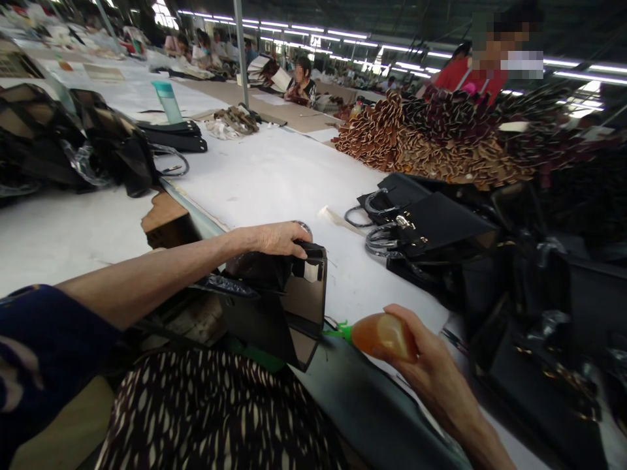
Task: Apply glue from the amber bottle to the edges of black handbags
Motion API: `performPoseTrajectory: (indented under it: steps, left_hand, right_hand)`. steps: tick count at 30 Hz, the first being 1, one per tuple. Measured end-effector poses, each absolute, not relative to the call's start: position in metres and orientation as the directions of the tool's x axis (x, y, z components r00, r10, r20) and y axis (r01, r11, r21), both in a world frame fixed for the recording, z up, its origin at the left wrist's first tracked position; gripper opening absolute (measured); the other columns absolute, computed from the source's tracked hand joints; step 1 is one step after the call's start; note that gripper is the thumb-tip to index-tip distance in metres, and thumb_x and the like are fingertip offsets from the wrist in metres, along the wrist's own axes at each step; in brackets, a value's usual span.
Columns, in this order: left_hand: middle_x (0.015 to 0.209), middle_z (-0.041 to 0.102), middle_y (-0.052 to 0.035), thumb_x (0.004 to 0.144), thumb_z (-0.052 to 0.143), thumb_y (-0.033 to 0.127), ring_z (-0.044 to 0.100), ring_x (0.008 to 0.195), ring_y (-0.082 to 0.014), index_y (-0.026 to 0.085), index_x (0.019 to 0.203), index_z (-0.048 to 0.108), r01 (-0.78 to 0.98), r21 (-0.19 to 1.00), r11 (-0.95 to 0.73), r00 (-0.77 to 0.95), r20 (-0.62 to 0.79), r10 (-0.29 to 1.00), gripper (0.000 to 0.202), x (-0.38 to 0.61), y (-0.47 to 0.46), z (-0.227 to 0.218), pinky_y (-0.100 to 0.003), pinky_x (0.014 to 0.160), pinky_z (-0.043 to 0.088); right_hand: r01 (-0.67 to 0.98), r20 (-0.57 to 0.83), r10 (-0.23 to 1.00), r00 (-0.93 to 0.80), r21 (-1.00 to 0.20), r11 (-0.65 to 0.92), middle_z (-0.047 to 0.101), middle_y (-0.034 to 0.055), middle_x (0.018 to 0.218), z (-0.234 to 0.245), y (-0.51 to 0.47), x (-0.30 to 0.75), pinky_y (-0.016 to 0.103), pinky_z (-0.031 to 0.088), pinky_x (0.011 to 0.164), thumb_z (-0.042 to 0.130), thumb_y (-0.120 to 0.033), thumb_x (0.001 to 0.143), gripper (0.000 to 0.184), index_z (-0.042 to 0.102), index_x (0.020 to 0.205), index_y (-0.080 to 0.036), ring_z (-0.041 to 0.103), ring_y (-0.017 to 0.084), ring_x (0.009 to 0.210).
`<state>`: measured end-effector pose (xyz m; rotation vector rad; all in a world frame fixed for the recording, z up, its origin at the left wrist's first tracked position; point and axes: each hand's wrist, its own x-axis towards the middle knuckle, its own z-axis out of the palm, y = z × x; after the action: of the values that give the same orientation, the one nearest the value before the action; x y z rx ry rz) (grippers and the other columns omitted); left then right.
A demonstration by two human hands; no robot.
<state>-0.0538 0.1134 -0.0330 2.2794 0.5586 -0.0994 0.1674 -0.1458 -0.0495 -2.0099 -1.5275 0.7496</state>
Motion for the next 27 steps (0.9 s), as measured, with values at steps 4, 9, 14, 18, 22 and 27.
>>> performPoseTrajectory:
  steps: [4, 9, 14, 18, 22, 27]
  left_hand:
    - [0.067, 0.055, 0.0022, 0.076, 0.053, 0.026, 0.049, 0.065, -0.0126, 0.014, 0.079, 0.06, 0.425, 0.662, -0.617, 0.901, -0.244, 0.359, 0.014, -0.059, 0.106, -0.026, -0.021, 0.059, 0.035]
    - [0.069, 0.056, 0.002, 0.08, 0.05, 0.027, 0.049, 0.066, -0.0124, 0.014, 0.083, 0.06, 0.445, 0.624, -0.642, 0.891, -0.235, 0.389, 0.017, -0.068, 0.097, -0.001, -0.021, 0.059, 0.034]
    - [0.07, 0.056, 0.0019, 0.082, 0.051, 0.026, 0.048, 0.066, -0.0123, 0.014, 0.086, 0.063, 0.465, 0.525, -0.712, 0.877, -0.162, 0.453, 0.017, -0.069, 0.095, 0.051, -0.021, 0.062, 0.033]
    - [0.068, 0.056, 0.0007, 0.081, 0.054, 0.025, 0.049, 0.067, -0.0138, 0.016, 0.084, 0.062, 0.492, 0.337, -0.803, 0.86, -0.046, 0.508, 0.012, -0.059, 0.095, 0.082, -0.022, 0.064, 0.033]
    - [0.084, 0.061, -0.0045, 0.082, 0.055, 0.026, 0.055, 0.079, -0.0198, 0.018, 0.093, 0.061, 0.57, 0.114, -0.814, 0.82, -0.023, 0.571, 0.015, -0.047, 0.085, 0.075, -0.025, 0.067, 0.037]
    - [0.092, 0.062, -0.0058, 0.086, 0.049, 0.027, 0.06, 0.081, -0.0211, 0.019, 0.097, 0.058, 0.594, -0.004, -0.804, 0.8, -0.096, 0.592, 0.016, -0.044, 0.067, 0.043, -0.027, 0.064, 0.042]
  right_hand:
    - [0.621, -0.2, 0.945, 0.257, -0.715, -0.32, 0.056, 0.0016, 0.11, -0.054, -0.15, 0.167, 0.036, 0.039, 0.085, 0.067, -0.048, 0.075, 0.051, 0.046, 0.118, -0.029, 0.053, 0.024, 0.095]
    - [0.404, -0.249, 0.921, 0.298, -0.842, -0.358, 0.056, -0.0002, 0.092, -0.057, -0.153, 0.17, 0.032, 0.042, 0.07, 0.066, -0.045, 0.076, 0.05, 0.044, 0.116, -0.026, 0.053, 0.021, 0.08]
    - [0.118, -0.233, 0.892, 0.388, -0.947, -0.299, 0.056, -0.0008, 0.077, -0.059, -0.144, 0.174, 0.027, 0.038, 0.052, 0.067, -0.046, 0.074, 0.051, 0.045, 0.113, -0.022, 0.046, 0.017, 0.061]
    - [-0.046, -0.176, 0.895, 0.409, -0.984, -0.173, 0.059, 0.0021, 0.08, -0.058, -0.127, 0.178, 0.027, 0.035, 0.05, 0.066, -0.047, 0.075, 0.046, 0.048, 0.108, -0.02, 0.046, 0.016, 0.06]
    - [-0.051, -0.137, 0.901, 0.411, -0.991, -0.127, 0.06, 0.0042, 0.086, -0.063, -0.111, 0.183, 0.028, 0.037, 0.051, 0.065, -0.046, 0.077, 0.042, 0.049, 0.106, -0.02, 0.05, 0.019, 0.065]
    - [-0.019, -0.134, 0.896, 0.423, -0.99, -0.138, 0.06, 0.0026, 0.079, -0.08, -0.102, 0.189, 0.027, 0.037, 0.048, 0.066, -0.046, 0.075, 0.041, 0.051, 0.102, -0.02, 0.048, 0.017, 0.061]
